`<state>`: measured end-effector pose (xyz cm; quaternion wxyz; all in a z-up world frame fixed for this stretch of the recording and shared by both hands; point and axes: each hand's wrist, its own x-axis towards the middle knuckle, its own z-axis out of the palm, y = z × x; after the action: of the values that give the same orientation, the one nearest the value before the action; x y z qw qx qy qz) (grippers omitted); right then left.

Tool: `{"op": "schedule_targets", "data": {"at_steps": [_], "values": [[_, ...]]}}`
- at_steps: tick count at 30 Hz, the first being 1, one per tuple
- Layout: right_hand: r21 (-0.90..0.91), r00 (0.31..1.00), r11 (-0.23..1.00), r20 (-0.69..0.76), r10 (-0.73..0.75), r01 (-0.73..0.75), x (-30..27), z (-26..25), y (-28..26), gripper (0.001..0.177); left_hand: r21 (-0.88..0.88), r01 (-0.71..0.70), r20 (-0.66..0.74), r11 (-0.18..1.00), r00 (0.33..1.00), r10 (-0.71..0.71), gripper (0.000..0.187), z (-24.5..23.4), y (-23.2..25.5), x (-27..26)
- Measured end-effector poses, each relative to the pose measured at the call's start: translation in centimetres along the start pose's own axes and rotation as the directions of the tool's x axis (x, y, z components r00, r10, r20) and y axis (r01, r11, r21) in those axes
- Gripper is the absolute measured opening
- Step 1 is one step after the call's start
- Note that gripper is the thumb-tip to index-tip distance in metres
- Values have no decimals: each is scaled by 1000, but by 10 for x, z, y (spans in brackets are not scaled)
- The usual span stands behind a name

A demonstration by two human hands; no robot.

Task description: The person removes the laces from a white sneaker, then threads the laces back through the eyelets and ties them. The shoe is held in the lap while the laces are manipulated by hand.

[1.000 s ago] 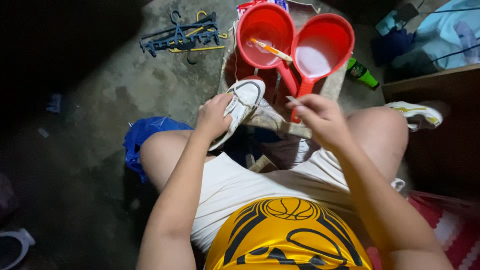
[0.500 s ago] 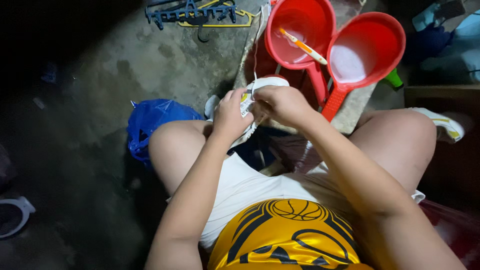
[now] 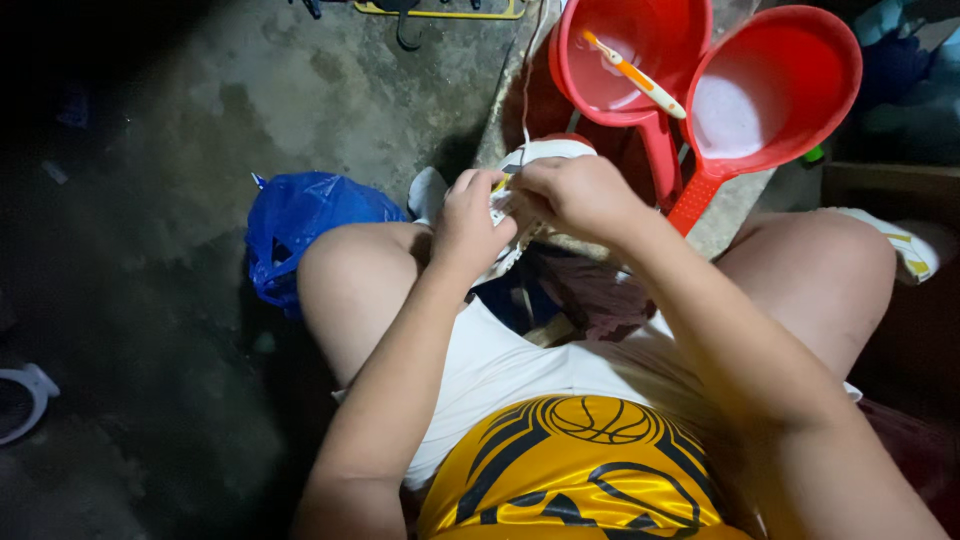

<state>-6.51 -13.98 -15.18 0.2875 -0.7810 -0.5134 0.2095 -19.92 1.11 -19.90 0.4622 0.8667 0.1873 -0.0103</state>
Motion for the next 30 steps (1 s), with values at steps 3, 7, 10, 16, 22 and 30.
{"op": "schedule_targets", "data": {"at_steps": [3,7,10,16,22,30], "values": [[-123,995,991,78,59,-50,-8,-8,3,13,10,15,-1,1000,1000,-15,47,1,1,1],[-201,979,967,102,179,-156,-37,-7,-2,11,48,-9,3,999,1000,9,44,-1,1,0],[-103,954,952,59,295,-288,-54,1,-10,12,66,-26,-2,997,1000,26,40,-1,4,-1],[-59,957,980,-234,170,-188,-53,2,-6,15,70,-34,-29,997,999,36,41,1,9,-5],[63,970,989,-196,143,-133,-18,16,4,22,127,31,-49,991,998,-25,43,1,16,-4],[62,975,989,-171,144,-135,-19,20,16,17,172,119,89,978,987,-136,48,-3,7,5]]}}
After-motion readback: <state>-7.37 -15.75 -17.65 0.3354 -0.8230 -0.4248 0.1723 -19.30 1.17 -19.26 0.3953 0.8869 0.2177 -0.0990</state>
